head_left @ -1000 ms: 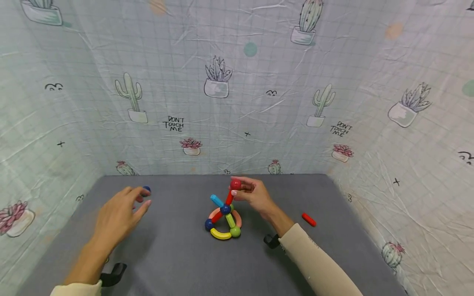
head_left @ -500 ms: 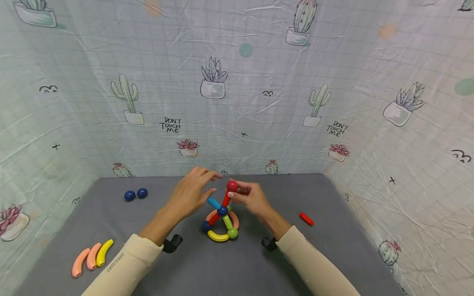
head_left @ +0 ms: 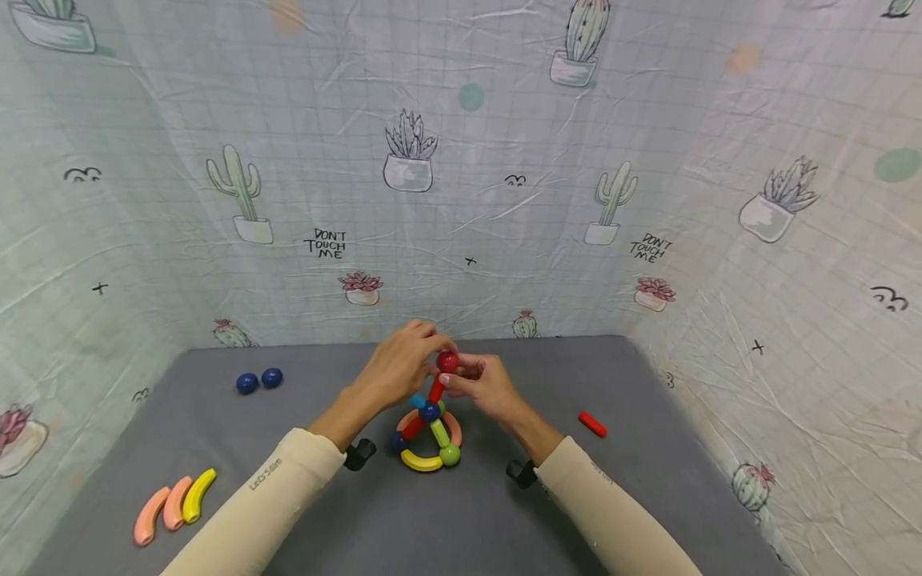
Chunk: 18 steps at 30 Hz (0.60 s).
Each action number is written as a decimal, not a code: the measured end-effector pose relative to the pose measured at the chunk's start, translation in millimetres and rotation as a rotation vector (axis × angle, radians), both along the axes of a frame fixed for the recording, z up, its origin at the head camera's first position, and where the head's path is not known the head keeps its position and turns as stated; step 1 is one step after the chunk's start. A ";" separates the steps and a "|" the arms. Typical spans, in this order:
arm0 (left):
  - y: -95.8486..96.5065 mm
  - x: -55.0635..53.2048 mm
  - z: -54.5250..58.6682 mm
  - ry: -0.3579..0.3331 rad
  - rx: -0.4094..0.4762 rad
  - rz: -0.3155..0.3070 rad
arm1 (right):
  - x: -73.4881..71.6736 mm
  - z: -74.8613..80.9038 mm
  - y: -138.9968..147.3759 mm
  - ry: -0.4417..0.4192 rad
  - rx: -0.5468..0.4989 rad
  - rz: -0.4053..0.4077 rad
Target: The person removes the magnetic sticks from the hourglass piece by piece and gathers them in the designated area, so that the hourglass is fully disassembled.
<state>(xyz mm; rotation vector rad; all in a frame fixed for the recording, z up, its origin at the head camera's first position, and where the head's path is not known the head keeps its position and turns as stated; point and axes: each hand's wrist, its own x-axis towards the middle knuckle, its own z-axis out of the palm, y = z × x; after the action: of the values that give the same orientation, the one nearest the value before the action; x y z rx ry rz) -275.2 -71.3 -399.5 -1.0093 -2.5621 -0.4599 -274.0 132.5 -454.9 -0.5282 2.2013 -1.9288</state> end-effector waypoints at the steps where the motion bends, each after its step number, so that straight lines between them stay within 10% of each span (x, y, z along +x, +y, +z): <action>1: -0.3 -0.2 0.3 0.002 -0.001 -0.001 | -0.4 0.3 -0.3 0.004 0.001 -0.002; 9: -6.3 -1.4 -3.8 -0.001 0.012 0.023 | -0.6 -0.5 1.3 -0.009 0.004 -0.030; 18: -43.9 -3.6 -3.2 -0.128 0.255 0.138 | 2.6 1.6 -0.2 -0.005 0.020 -0.027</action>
<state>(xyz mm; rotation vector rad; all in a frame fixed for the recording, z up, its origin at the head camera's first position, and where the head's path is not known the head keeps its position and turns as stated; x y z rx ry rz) -278.8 -115.2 -402.7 -0.7304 -2.5774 -0.8114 -271.3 132.3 -453.2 -0.4924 2.2342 -1.9169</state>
